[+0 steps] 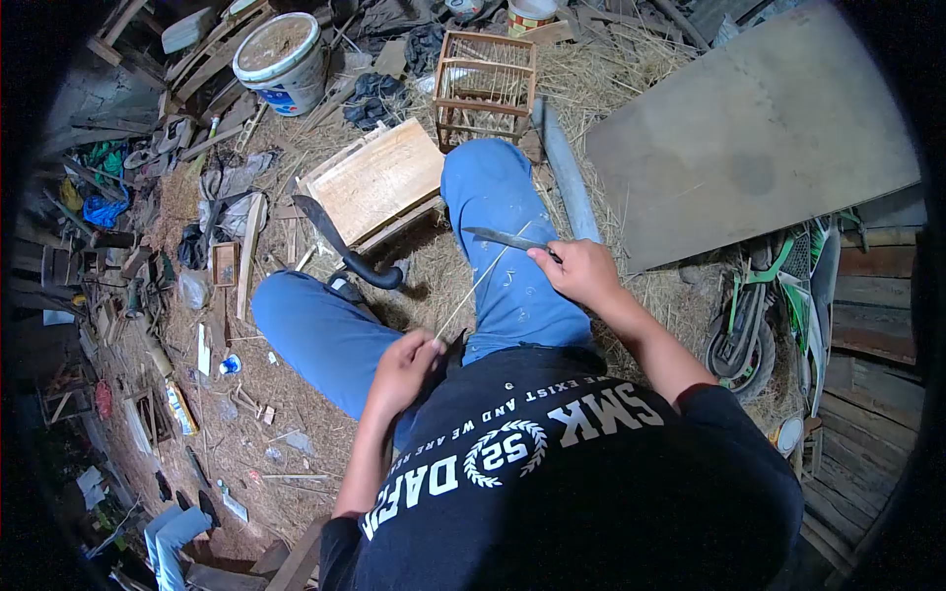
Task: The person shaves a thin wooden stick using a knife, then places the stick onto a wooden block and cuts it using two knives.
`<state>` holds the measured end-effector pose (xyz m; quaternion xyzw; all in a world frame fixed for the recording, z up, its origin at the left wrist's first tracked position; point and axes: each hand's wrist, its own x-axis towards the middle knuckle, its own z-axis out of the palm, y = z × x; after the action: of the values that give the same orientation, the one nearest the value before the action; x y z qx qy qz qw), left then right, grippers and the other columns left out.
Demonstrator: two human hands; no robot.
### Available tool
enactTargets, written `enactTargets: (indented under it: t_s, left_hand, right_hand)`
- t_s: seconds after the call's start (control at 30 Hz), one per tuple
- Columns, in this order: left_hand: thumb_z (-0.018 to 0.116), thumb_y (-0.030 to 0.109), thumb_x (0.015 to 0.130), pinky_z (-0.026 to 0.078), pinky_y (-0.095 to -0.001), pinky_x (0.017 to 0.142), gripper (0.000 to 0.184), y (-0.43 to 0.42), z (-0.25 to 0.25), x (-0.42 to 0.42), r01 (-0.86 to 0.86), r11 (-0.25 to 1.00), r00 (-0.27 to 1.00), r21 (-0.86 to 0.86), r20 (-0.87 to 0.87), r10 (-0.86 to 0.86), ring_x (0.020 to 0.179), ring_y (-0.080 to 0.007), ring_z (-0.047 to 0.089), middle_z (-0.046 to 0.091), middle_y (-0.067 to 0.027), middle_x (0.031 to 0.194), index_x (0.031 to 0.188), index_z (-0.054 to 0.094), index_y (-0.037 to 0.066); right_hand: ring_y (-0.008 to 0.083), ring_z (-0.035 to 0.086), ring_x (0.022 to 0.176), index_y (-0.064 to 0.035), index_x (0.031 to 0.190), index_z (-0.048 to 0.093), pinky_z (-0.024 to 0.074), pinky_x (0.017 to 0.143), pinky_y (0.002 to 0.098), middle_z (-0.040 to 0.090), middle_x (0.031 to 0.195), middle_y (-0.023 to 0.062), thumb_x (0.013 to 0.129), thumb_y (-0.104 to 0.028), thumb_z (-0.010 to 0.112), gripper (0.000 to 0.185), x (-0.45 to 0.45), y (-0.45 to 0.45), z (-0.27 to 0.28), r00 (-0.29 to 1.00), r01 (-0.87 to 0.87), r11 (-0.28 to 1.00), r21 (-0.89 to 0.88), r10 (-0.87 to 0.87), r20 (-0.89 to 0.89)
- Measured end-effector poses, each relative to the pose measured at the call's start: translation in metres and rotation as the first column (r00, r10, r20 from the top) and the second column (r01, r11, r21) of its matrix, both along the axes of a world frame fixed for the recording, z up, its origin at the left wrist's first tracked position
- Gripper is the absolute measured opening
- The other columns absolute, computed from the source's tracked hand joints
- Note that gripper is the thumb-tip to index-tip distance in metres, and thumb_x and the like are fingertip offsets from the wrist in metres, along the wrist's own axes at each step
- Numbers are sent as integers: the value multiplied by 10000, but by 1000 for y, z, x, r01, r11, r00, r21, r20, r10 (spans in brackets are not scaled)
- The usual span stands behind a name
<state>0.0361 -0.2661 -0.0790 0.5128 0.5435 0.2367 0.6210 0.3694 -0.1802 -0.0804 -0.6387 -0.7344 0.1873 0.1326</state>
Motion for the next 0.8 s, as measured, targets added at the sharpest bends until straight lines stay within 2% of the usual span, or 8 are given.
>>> enactTargets:
  t_s: [0.07,0.13,0.23,0.33,0.5,0.57,0.7,0.8]
  left_hand:
    - [571,193,1067,371,-240,600,218,-17,24,-22,1,1000,1000,-29,-14,-1,665,-53,472,529,34,709,937,652,37]
    - [563,229,1083,337,-217,574,212,-28,44,-36,-81,965,997,-249,-11,80,626,-45,426,512,59,709,985,656,65]
    - [553,239,1088,292,-215,540,218,-25,39,-33,-127,956,990,-264,22,137,593,-38,385,474,69,682,981,652,76]
    - [538,246,1093,304,-224,543,243,3,16,8,-74,995,989,-62,123,81,597,-42,396,468,59,669,992,644,53]
    - [501,237,1100,344,-231,560,262,69,-6,79,27,996,986,-85,166,-13,606,-60,443,478,44,676,973,641,55]
    - [490,226,1099,363,-235,574,257,82,-29,91,43,998,983,40,175,-49,608,-66,460,476,42,673,969,642,64]
    - [503,217,1094,378,-250,605,249,74,-25,82,44,999,993,30,110,-47,648,-71,458,507,31,714,950,634,62]
    - [514,208,1088,404,-263,629,246,51,-28,48,95,982,995,166,-35,-90,677,-83,480,525,19,738,935,617,45]
  right_hand:
    - [403,675,645,-79,726,693,520,593,515,657,640,168,976,-552,604,542,1,2,-2,999,43,999,-17,-43,-33]
    - [403,675,651,-77,745,704,520,599,512,660,646,167,978,-545,605,533,1,1,-5,993,70,997,-41,-73,-90]
    - [404,676,654,-72,780,723,518,600,507,663,654,169,979,-536,608,518,3,-6,-17,971,104,993,-53,-113,-210]
    - [404,674,644,-70,784,726,518,592,504,661,650,173,976,-535,611,516,-3,-5,-8,972,65,998,-6,-64,-226]
    - [408,670,622,-71,728,707,520,577,511,654,634,181,966,-546,615,539,-7,-1,10,997,-59,998,-25,58,-48]
    - [409,669,617,-75,685,692,520,570,520,651,626,186,960,-557,615,561,-6,0,10,994,-104,994,12,104,15]
    - [411,670,619,-77,666,688,516,564,528,650,626,192,958,-563,614,572,-7,-3,13,995,-95,995,45,93,46]
    - [411,669,618,-79,668,687,517,567,527,648,622,189,958,-564,612,569,-6,-1,9,999,-45,998,49,44,29]
